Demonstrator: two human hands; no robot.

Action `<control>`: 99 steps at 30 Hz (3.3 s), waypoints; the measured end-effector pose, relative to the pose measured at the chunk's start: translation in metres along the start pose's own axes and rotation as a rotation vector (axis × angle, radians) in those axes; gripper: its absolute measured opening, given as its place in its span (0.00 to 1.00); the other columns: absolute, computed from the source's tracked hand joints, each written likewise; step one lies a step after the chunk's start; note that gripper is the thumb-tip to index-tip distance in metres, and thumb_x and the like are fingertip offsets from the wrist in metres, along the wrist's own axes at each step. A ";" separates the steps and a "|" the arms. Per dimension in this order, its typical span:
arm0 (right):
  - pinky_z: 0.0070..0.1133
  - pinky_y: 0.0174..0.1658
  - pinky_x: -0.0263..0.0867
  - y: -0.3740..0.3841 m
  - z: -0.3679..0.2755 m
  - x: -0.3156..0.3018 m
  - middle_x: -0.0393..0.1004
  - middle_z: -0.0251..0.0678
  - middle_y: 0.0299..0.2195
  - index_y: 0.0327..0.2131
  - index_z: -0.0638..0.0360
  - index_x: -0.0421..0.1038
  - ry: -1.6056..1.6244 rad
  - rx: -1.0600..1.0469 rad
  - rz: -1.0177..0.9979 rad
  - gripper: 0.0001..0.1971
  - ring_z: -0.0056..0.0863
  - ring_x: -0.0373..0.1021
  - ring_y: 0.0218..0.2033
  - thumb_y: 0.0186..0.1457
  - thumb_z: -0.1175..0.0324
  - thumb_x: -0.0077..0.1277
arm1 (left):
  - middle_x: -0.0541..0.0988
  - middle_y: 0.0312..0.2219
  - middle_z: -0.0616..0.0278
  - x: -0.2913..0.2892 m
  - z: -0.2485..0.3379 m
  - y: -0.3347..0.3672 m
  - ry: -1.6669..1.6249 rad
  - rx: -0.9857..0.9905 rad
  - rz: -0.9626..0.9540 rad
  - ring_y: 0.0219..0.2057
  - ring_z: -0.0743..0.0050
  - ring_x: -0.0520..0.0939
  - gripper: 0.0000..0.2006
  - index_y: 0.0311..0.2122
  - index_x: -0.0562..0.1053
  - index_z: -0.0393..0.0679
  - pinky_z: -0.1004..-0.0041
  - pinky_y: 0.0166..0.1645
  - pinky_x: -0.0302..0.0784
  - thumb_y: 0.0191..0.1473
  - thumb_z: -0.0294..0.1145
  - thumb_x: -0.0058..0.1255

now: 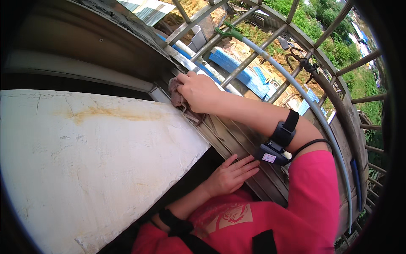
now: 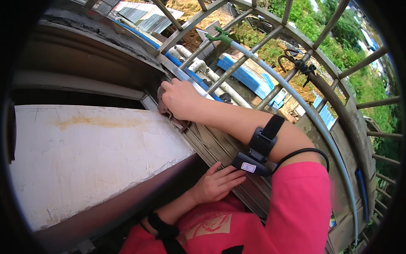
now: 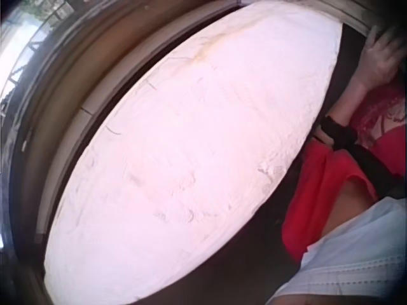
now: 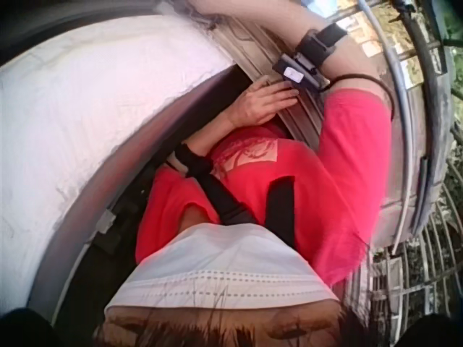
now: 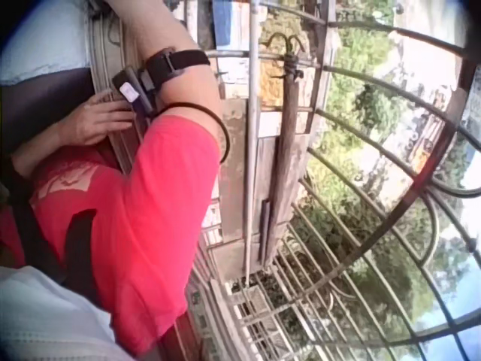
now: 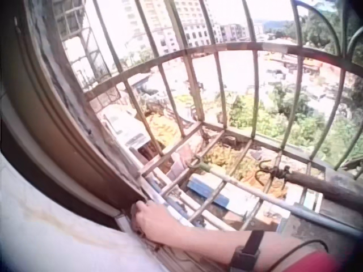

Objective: Cleaning the metal frames and tracks of a sliding window using a cloth.

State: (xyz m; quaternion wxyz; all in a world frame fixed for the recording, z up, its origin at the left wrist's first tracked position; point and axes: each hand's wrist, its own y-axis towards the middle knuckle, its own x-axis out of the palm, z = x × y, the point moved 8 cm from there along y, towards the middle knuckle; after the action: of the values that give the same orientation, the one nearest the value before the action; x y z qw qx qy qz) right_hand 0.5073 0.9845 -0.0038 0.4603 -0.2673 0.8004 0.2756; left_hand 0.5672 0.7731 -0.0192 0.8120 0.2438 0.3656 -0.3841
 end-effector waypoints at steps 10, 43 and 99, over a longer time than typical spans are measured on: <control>0.21 0.27 0.62 0.056 -0.007 0.003 0.63 0.33 0.26 0.21 0.55 0.69 -0.387 -0.074 0.458 0.04 0.26 0.64 0.28 0.42 0.68 0.45 | 0.63 0.53 0.64 -0.003 0.000 0.003 0.002 0.015 0.009 0.56 0.68 0.62 0.26 0.50 0.64 0.46 0.61 0.59 0.50 0.40 0.27 0.49; 0.20 0.43 0.61 -0.137 0.025 -0.101 0.71 0.39 0.34 0.37 0.64 0.69 0.790 0.296 -0.400 0.15 0.24 0.68 0.34 0.53 0.61 0.43 | 0.50 0.58 0.58 -0.021 -0.025 0.050 -2.023 -0.221 0.479 0.59 0.56 0.52 0.38 0.59 0.44 0.52 0.45 0.58 0.47 0.49 0.58 0.41; 0.31 0.36 0.61 0.017 0.002 0.021 0.71 0.38 0.30 0.22 0.53 0.76 -0.491 0.072 -0.168 0.10 0.37 0.66 0.38 0.44 0.64 0.44 | 0.73 0.28 0.62 0.003 -0.077 0.027 -1.610 -0.412 0.392 0.29 0.79 0.73 0.18 0.39 0.65 0.40 0.75 0.33 0.70 0.59 0.44 0.27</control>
State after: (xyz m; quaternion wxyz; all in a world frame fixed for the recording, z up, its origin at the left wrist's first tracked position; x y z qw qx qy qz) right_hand 0.4876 0.9943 -0.0196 0.6712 -0.2414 0.6492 0.2643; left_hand 0.5584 0.8397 -0.0660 0.9043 -0.1972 -0.3093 -0.2185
